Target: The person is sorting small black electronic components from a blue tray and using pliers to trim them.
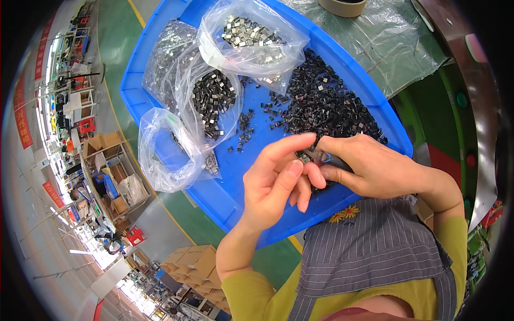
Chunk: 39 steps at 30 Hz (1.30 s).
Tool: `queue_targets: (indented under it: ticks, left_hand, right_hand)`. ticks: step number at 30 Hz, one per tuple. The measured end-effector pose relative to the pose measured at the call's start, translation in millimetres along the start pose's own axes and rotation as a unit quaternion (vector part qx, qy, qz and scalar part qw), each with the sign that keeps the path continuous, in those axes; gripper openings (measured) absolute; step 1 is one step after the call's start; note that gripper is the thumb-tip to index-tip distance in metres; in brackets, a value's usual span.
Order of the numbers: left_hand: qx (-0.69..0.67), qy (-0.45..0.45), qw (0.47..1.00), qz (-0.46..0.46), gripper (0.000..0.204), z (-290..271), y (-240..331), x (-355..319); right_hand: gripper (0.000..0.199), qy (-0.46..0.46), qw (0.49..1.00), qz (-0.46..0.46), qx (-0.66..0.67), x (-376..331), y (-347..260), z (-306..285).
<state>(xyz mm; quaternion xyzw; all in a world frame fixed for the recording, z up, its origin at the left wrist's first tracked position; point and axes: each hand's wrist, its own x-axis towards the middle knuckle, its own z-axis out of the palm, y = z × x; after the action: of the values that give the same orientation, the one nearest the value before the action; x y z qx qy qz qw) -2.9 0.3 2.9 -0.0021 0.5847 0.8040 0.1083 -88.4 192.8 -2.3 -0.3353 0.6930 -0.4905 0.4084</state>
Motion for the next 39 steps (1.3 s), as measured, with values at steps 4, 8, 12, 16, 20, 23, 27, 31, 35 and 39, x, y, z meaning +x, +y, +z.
queue_targets:
  ticks: [4,8,12,16,20,23,27,31,35,39]
  left_hand:
    - [0.092,-0.005,0.995,0.029,0.033,3,-2,-2]
    - [0.082,0.107,0.990,0.038,0.029,10,-1,-6]
    - [0.085,0.129,0.987,0.039,0.030,10,1,-6]
    - [0.079,0.119,0.989,0.032,0.029,10,1,-7]
    - [0.084,0.117,0.989,0.030,0.028,9,1,-8]
    - [0.077,0.110,0.990,0.033,0.027,9,1,-7]
    - [0.093,0.067,0.992,0.046,0.031,5,-3,-5]
    - [0.121,0.039,0.992,0.022,0.039,5,3,-3]
    - [0.135,0.021,0.990,0.015,0.042,3,4,-2]
    - [0.162,0.014,0.987,0.004,0.042,-3,6,1]
  right_hand:
    - [0.023,-0.004,1.000,-0.013,0.021,0,4,2]
    - [0.021,0.123,0.986,-0.058,-0.101,1,10,10]
    - [0.032,0.229,0.940,-0.119,-0.222,4,10,14]
    - [0.036,0.223,0.940,-0.110,-0.233,5,10,15]
    - [0.035,0.197,0.949,-0.103,-0.224,5,10,14]
    - [0.031,0.173,0.962,-0.097,-0.186,3,11,13]
    - [0.020,0.058,0.995,-0.060,-0.050,2,9,10]
    - [0.017,0.005,0.999,-0.032,0.022,-1,1,3]
    - [0.019,-0.032,0.998,-0.023,0.056,-2,3,0]
    - [0.022,-0.044,0.998,-0.012,0.048,-2,2,-2]
